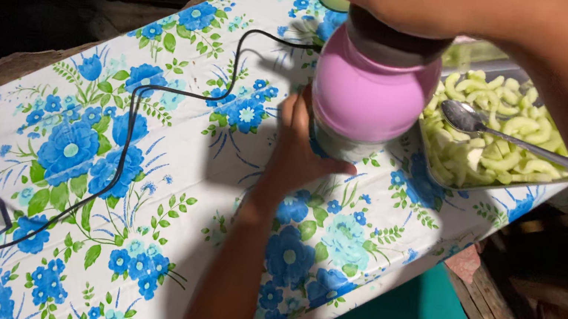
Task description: The person operates a pink electric blender on a floral tablecloth, holding the base with one hand and pressing the top with the other. After blending, they remove the lid and use a spoon to scoop blended contents from the jar into a nearby tray of sliced vegetables.
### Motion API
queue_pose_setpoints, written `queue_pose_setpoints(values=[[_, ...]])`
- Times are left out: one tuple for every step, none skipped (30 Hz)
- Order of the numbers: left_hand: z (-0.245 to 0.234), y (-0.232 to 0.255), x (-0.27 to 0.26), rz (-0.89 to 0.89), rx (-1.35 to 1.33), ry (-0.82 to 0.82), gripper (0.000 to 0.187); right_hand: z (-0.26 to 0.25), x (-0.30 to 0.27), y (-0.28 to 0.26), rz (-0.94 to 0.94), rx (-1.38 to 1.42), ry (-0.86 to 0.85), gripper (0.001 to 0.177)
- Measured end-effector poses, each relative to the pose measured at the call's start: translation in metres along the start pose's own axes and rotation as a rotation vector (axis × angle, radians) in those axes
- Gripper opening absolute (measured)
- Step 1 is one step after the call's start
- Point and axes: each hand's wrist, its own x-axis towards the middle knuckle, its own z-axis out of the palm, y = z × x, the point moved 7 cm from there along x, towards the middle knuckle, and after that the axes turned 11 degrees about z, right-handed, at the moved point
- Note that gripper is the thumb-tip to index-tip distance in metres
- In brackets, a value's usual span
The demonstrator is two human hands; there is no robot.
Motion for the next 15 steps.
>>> queue_pose_setpoints(values=[[-0.001, 0.000, 0.000, -0.021, -0.040, -0.012, 0.140, 0.001, 0.000, 0.002, 0.035, -0.019, 0.003, 0.059], [-0.001, -0.001, 0.001, -0.043, -0.081, -0.023, 0.141, 0.003, -0.001, 0.005, 0.071, -0.039, 0.006, 0.059], [0.000, -0.004, 0.002, -0.100, -0.184, -0.027, 0.138, 0.006, -0.001, 0.006, 0.062, -0.078, -0.013, 0.059], [0.001, -0.006, 0.000, -0.159, -0.289, -0.035, 0.136, 0.009, -0.001, 0.008, 0.057, -0.115, -0.034, 0.059], [0.004, -0.007, -0.002, -0.217, -0.395, -0.042, 0.133, 0.012, -0.001, 0.009, 0.052, -0.152, -0.054, 0.060], [0.003, -0.007, -0.001, -0.237, -0.375, -0.031, 0.133, 0.012, -0.001, 0.008, 0.006, -0.134, -0.042, 0.061], [0.004, -0.006, 0.000, -0.257, -0.356, -0.019, 0.134, 0.011, -0.002, 0.006, -0.040, -0.115, -0.029, 0.062], [0.002, -0.006, 0.000, -0.275, -0.336, -0.008, 0.134, 0.009, -0.003, 0.003, -0.087, -0.097, -0.015, 0.064], [0.000, -0.003, 0.002, -0.237, -0.305, -0.010, 0.136, 0.009, -0.002, 0.005, -0.055, -0.102, -0.026, 0.065], [-0.002, -0.001, 0.003, -0.201, -0.275, -0.012, 0.138, 0.009, -0.001, 0.006, -0.022, -0.106, -0.038, 0.066], [-0.003, 0.001, 0.004, -0.164, -0.245, -0.015, 0.140, 0.009, 0.000, 0.007, 0.011, -0.110, -0.051, 0.067], [-0.004, 0.001, 0.006, -0.136, -0.304, -0.017, 0.140, 0.009, 0.000, 0.008, 0.043, -0.126, -0.067, 0.067], [-0.004, 0.000, 0.007, -0.107, -0.362, -0.020, 0.140, 0.009, 0.002, 0.008, 0.076, -0.142, -0.082, 0.068], [-0.004, -0.001, 0.003, -0.088, -0.424, -0.027, 0.140, 0.012, 0.001, 0.009, 0.113, -0.153, -0.106, 0.068], [-0.003, -0.005, -0.001, -0.096, -0.438, -0.034, 0.141, 0.015, -0.001, 0.009, 0.134, -0.161, -0.107, 0.067]])
